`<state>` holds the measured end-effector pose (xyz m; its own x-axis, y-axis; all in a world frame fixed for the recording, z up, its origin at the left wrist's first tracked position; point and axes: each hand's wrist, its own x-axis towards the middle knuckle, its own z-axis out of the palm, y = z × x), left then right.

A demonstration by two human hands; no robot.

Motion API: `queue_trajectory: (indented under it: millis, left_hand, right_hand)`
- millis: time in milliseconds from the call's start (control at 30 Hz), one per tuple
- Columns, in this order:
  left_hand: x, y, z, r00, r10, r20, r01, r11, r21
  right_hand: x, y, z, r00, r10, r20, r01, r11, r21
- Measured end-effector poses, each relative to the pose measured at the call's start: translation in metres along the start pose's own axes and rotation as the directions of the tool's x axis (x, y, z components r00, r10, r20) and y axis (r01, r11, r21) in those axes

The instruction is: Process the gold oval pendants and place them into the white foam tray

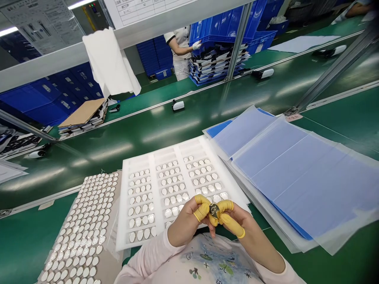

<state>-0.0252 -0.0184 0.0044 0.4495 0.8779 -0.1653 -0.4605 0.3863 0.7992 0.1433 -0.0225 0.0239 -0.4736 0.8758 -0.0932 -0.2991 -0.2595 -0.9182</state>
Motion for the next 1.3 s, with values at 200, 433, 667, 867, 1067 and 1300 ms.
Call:
queue_trajectory:
  millis: [200, 433, 667, 867, 1067, 1300]
  left_hand:
    - [0.000, -0.005, -0.004, 1.000, 0.015, 0.000, -0.015, 1.000, -0.002]
    - [-0.003, 0.003, -0.001, 1.000, -0.020, -0.008, 0.019, 0.998, -0.063]
    - [-0.005, 0.001, -0.003, 1.000, -0.008, 0.002, 0.008, 0.998, -0.059]
    - [-0.008, 0.002, -0.004, 1.000, -0.006, -0.001, 0.006, 0.999, -0.045]
    - [-0.010, 0.004, -0.003, 0.999, -0.024, -0.024, 0.024, 1.000, -0.007]
    - [-0.004, -0.009, -0.031, 0.989, 0.069, -0.134, -0.016, 0.930, 0.367]
  right_hand:
    - [0.005, 0.002, 0.004, 0.997, 0.056, -0.054, -0.058, 0.998, -0.038]
    - [0.003, -0.001, 0.002, 0.998, 0.058, -0.020, -0.059, 0.998, -0.009]
    - [0.000, -0.001, 0.007, 0.999, 0.049, 0.004, -0.049, 0.998, 0.045]
    - [0.000, 0.001, 0.008, 0.999, 0.050, -0.001, -0.050, 0.997, 0.053]
    - [0.002, 0.010, 0.010, 0.998, 0.069, -0.005, -0.069, 0.995, 0.068]
    - [0.027, 0.011, -0.017, 0.999, -0.009, -0.035, -0.010, 0.859, -0.511]
